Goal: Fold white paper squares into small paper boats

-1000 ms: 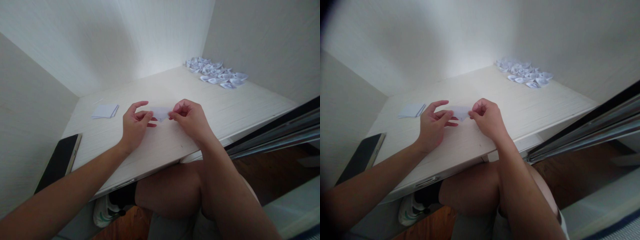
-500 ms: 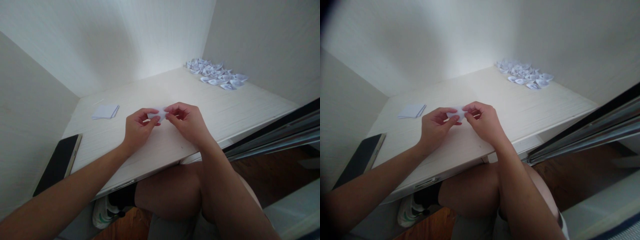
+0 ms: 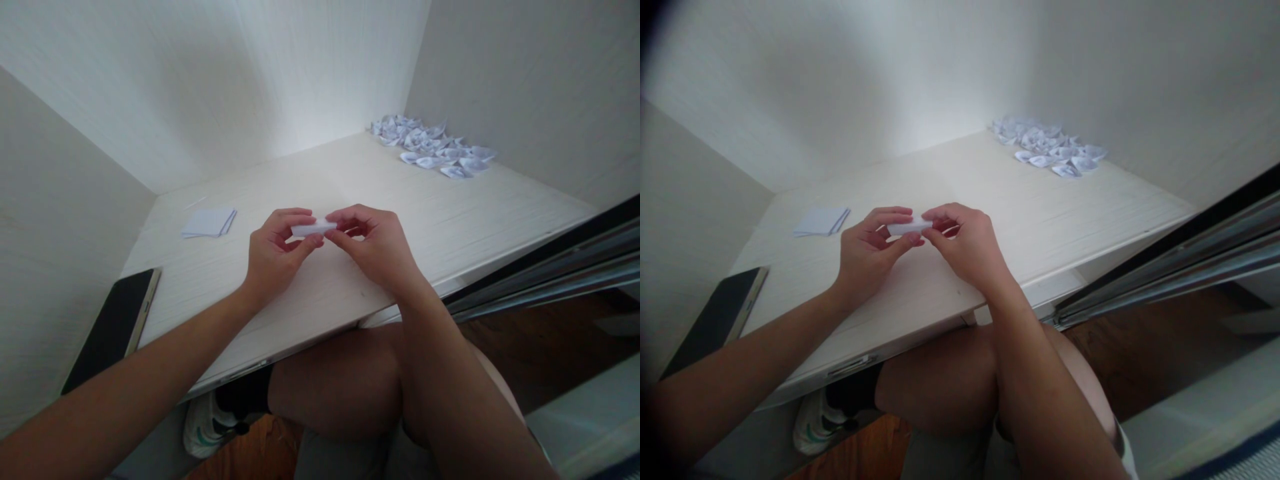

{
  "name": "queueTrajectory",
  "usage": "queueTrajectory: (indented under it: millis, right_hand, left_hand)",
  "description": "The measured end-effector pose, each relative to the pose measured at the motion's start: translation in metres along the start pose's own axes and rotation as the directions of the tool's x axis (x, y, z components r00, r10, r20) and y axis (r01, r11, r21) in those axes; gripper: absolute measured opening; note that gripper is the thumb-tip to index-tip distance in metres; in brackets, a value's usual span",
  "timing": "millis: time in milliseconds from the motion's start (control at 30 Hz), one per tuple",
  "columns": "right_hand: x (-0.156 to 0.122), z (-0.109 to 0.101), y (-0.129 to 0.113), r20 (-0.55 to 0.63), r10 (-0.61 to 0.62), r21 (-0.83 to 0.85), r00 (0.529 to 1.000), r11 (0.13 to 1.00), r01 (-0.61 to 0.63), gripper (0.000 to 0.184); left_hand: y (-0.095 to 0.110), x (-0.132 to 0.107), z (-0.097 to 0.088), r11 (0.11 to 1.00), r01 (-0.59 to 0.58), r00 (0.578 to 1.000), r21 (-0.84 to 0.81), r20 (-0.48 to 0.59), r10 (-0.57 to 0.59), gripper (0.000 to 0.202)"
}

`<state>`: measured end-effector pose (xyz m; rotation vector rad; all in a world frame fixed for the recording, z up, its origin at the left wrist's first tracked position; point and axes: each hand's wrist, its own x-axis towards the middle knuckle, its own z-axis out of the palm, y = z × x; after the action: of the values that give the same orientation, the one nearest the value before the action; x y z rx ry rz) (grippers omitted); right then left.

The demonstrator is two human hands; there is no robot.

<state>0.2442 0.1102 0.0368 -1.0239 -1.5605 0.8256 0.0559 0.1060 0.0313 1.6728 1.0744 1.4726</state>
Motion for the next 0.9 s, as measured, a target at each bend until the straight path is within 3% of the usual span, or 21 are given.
queueTrajectory:
  millis: [200,600,900]
  right_hand:
    - [-0.0004,-0.0002,-0.0006,0.008,-0.036,-0.010,0.999,0.999,0.036,0.007]
    - [-0.0006,0.0003,-0.0028,0.106,0.018,0.026,0.994,0.999,-0.021,0.005]
    - [-0.0009,0.0002,-0.0030,0.113,0.030,0.056,0.993,0.998,-0.037,0.008]
  left_hand:
    - [0.0020,0.0003,0.0020,0.994,0.079,0.997,-0.073,0.028,-0.077,0.028]
    - [0.0049,0.0013,0.0017,0.997,0.059,0.995,-0.054,0.086,-0.054,0.023]
    - [0.0052,0.0033,0.0010,0.992,0.120,0.988,-0.036,0.099,-0.116,0.032]
